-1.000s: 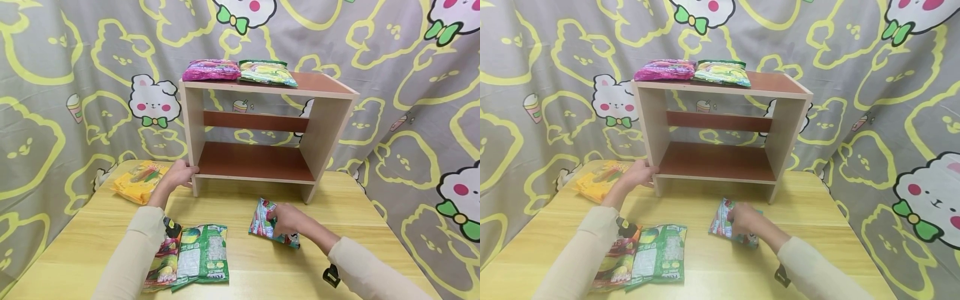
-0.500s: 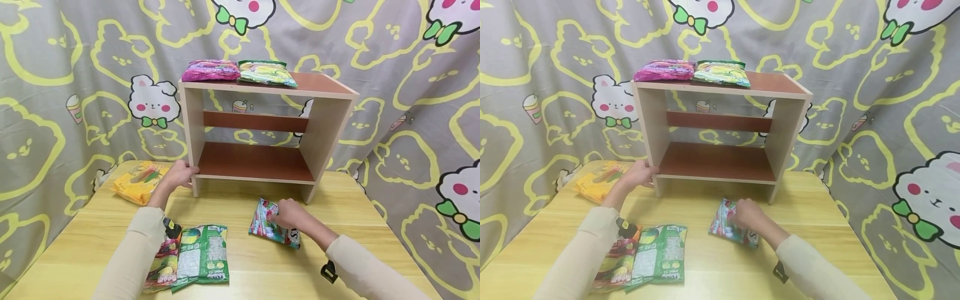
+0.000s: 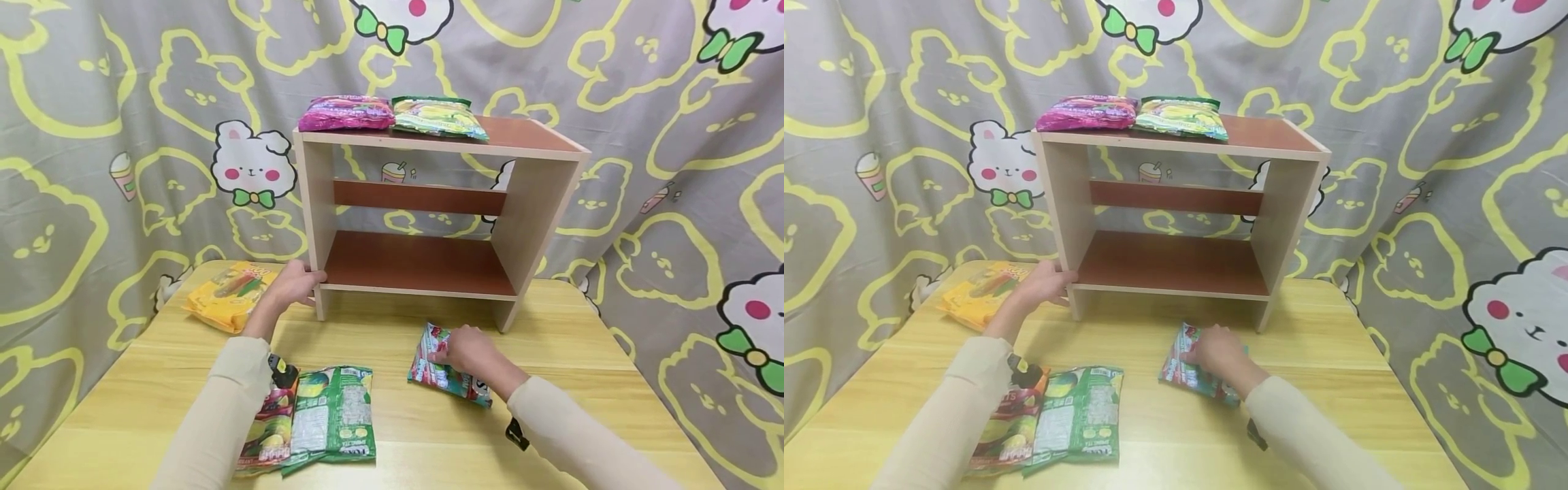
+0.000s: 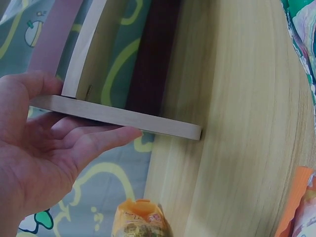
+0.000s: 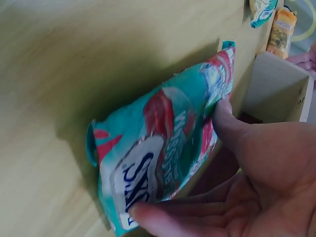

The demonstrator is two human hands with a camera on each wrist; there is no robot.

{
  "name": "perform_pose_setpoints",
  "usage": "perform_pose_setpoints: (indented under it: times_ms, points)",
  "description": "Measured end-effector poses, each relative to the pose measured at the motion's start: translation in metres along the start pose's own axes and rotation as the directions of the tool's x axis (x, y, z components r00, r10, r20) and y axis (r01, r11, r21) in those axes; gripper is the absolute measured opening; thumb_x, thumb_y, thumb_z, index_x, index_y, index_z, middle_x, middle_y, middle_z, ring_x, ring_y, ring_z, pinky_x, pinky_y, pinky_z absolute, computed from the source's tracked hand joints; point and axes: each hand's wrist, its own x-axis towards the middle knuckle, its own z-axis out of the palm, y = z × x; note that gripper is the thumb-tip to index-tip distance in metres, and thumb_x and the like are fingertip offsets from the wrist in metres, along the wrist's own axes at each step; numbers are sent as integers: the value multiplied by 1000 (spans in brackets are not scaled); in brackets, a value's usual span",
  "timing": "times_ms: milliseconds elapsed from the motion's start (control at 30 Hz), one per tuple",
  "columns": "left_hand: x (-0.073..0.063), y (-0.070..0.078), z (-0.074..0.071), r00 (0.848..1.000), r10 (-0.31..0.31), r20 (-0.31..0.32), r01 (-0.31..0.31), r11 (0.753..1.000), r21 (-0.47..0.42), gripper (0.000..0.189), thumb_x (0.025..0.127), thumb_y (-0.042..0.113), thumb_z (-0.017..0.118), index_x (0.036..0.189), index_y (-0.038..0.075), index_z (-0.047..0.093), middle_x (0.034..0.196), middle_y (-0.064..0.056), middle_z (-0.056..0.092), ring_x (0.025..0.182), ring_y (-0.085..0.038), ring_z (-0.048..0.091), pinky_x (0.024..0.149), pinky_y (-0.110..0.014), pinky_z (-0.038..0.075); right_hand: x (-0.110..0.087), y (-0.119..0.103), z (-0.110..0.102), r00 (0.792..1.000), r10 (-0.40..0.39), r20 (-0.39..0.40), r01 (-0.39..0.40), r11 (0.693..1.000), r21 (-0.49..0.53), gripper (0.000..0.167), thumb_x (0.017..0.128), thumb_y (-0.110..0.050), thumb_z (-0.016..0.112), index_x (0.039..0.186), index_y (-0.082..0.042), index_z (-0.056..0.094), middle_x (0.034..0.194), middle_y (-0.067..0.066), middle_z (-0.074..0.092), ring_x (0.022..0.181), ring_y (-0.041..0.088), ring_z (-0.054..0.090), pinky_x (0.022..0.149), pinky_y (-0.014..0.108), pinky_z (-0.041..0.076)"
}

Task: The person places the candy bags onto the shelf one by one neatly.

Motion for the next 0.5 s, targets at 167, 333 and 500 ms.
perform_pose_setpoints:
  times_ms: [167, 333, 500]
  points:
    - [2, -2, -1, 1000, 4, 7, -4, 1000, -7, 45, 100, 20, 50, 129, -14, 54, 128, -30, 57, 111, -41, 63, 84, -46, 63, 1, -3, 3, 1000, -8, -11, 8, 999, -49, 65, 95, -56, 61, 51, -8, 63, 109, 20, 72, 107, 36, 65, 112, 50, 44]
    - [1, -2, -1, 1000, -4, 6, 4, 1000, -8, 44, 100, 21, 51, 128, -14, 55, 128, -30, 56, 116, -46, 61, 83, -44, 63, -3, -8, 1, 1000, 8, -5, -8, 999, -36, 61, 94, -54, 63, 54, -8, 62, 94, 16, 74, 99, 31, 67, 110, 49, 47]
    - [0, 0, -1, 1000, -18, 14, 18, 1000, -8, 46, 100, 21, 51, 130, -14, 53, 130, -32, 55, 118, -46, 61, 83, -45, 63, -6, -9, -1, 1000, 8, 10, -8, 1000, -27, 54, 87, -55, 72, 60, -9, 62, 81, 12, 69, 78, 23, 60, 89, 42, 57]
